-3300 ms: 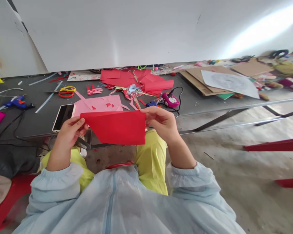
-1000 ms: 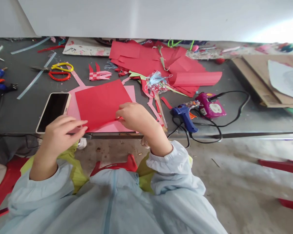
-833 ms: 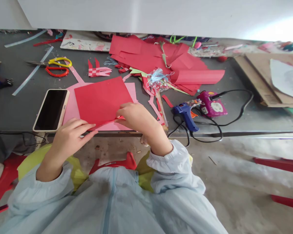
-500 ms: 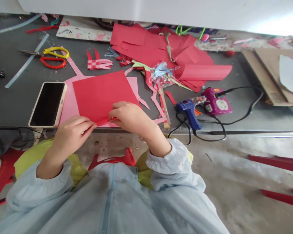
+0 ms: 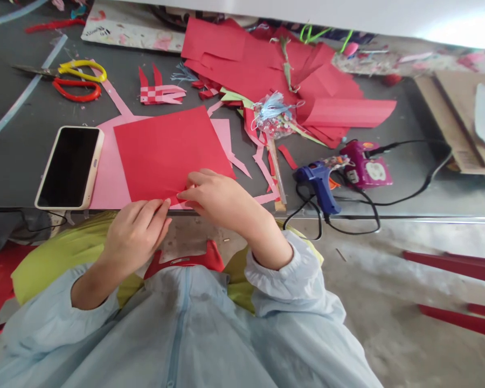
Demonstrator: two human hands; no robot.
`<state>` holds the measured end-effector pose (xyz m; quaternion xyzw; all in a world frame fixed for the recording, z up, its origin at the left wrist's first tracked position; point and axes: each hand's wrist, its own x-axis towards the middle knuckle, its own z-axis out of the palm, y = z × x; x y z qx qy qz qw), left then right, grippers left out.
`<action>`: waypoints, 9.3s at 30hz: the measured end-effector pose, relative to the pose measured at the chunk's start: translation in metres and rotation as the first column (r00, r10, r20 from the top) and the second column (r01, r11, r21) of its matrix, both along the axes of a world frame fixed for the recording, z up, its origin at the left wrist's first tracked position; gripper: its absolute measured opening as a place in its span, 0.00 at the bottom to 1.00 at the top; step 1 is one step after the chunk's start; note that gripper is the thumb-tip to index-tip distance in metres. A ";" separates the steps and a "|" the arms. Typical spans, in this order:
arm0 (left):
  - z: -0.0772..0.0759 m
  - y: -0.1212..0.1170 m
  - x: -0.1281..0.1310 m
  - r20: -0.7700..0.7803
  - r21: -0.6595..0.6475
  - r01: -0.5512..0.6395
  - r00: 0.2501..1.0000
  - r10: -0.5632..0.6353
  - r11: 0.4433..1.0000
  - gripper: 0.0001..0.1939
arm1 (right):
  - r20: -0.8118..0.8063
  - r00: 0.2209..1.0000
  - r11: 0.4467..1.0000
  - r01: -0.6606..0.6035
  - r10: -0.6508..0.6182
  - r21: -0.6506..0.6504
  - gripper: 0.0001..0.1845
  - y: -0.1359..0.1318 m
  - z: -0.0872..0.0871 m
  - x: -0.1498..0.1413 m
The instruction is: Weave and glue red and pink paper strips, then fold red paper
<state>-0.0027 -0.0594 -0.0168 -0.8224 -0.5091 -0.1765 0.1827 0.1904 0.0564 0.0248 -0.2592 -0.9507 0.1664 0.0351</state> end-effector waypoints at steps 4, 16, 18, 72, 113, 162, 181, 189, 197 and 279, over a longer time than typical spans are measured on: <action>-0.013 -0.010 0.011 0.098 -0.006 -0.074 0.992 0.075 0.997 0.24 | 0.055 0.992 0.994 0.110 -0.111 0.020 0.17 0.006 0.004 0.015; -0.021 -0.017 0.022 0.047 -0.020 -0.180 0.982 0.181 0.983 0.32 | 0.094 0.955 0.956 0.272 -0.282 0.106 0.18 0.015 0.008 0.040; -0.023 -0.017 0.022 0.081 -0.029 -0.190 0.978 0.192 0.981 0.31 | 0.096 0.946 0.948 0.299 -0.310 0.112 0.17 0.016 0.007 0.041; -0.016 -0.030 0.046 0.132 -0.024 -0.255 0.958 0.256 0.967 0.26 | 0.072 0.995 0.997 0.065 -0.067 0.034 0.14 -0.001 -0.014 -0.039; -0.023 -0.036 0.048 0.118 -0.237 -0.368 0.908 0.402 0.899 0.34 | 0.146 0.956 0.964 0.263 -0.254 -0.040 0.12 0.002 -0.007 -0.049; -0.014 -0.026 0.035 0.111 -0.233 -0.261 0.950 0.292 0.937 0.32 | 0.196 0.904 0.923 0.385 -0.380 0.013 0.13 -0.006 0.001 -0.043; -0.017 -0.025 0.034 0.105 -0.158 -0.314 0.937 0.332 0.936 0.41 | 0.155 0.930 0.939 0.342 -0.334 -0.028 0.13 -0.004 -0.003 -0.042; -0.016 -0.024 0.034 0.087 -0.180 -0.309 0.941 0.328 0.934 0.39 | 0.119 0.927 0.934 0.358 -0.356 0.007 0.14 -0.008 -0.006 -0.047; -0.014 -0.022 0.034 0.029 -0.170 -0.328 0.941 0.338 0.929 0.33 | 0.114 0.919 0.924 0.381 -0.376 -0.024 0.15 -0.007 -0.007 -0.046; -0.005 -0.032 0.039 0.071 -0.154 -0.304 0.946 0.317 0.940 0.33 | 0.197 0.951 0.947 0.274 -0.240 -0.168 0.12 0.006 0.008 -0.046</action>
